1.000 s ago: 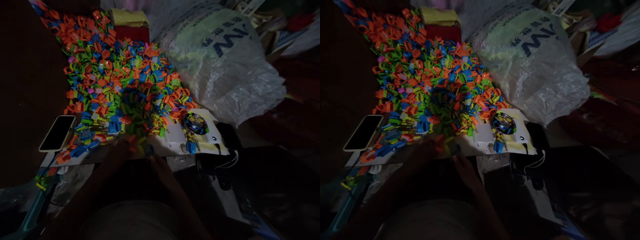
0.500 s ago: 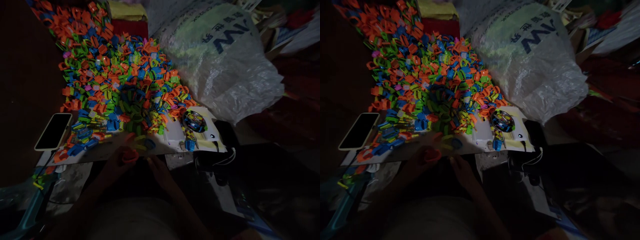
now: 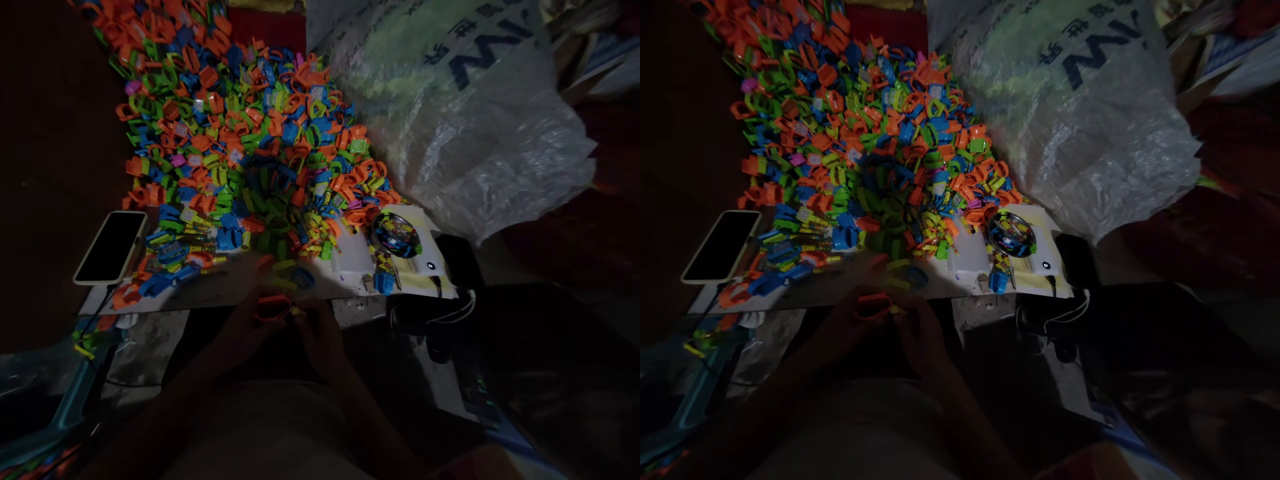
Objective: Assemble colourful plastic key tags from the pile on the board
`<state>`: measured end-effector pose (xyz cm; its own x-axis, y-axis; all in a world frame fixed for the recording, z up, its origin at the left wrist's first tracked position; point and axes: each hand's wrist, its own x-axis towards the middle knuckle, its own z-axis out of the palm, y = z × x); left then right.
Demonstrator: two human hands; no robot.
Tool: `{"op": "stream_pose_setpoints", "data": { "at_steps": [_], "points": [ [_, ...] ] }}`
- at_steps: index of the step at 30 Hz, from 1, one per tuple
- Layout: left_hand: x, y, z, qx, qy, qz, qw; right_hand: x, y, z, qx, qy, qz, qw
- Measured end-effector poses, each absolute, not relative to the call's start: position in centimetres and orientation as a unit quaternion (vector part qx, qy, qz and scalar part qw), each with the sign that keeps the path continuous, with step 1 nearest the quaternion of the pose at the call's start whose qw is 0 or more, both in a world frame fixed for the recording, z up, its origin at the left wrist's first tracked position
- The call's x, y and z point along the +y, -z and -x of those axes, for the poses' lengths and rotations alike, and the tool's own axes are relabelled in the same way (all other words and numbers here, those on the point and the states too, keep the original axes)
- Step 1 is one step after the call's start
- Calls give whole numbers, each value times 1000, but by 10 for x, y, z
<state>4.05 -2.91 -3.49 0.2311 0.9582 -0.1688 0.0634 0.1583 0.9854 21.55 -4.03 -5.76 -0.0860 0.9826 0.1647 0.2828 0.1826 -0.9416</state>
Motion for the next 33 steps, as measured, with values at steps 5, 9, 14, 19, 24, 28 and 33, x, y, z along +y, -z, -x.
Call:
{"op": "stream_pose_setpoints", "data": {
  "at_steps": [5,9,14,19,24,28,33],
  "points": [
    [-31,41,-38,515,-367,-511,582,-25,70,-227,-622,-339,559,431],
    [-32,50,-37,513,-363,-492,602,15,94,-260,-606,-269,625,413],
    [-35,54,-38,499,-348,-498,617,56,104,-281,-625,-149,672,368],
    [-35,49,-38,504,-342,-505,612,71,95,-269,-639,-111,685,331],
    [-36,55,-34,511,-338,-493,618,70,83,-269,-572,-274,649,421],
    [-37,60,-33,508,-338,-493,620,63,68,-277,-482,-436,559,515],
    [-38,60,-38,500,-327,-492,634,50,51,-280,-378,-599,453,542]
  ]
}}
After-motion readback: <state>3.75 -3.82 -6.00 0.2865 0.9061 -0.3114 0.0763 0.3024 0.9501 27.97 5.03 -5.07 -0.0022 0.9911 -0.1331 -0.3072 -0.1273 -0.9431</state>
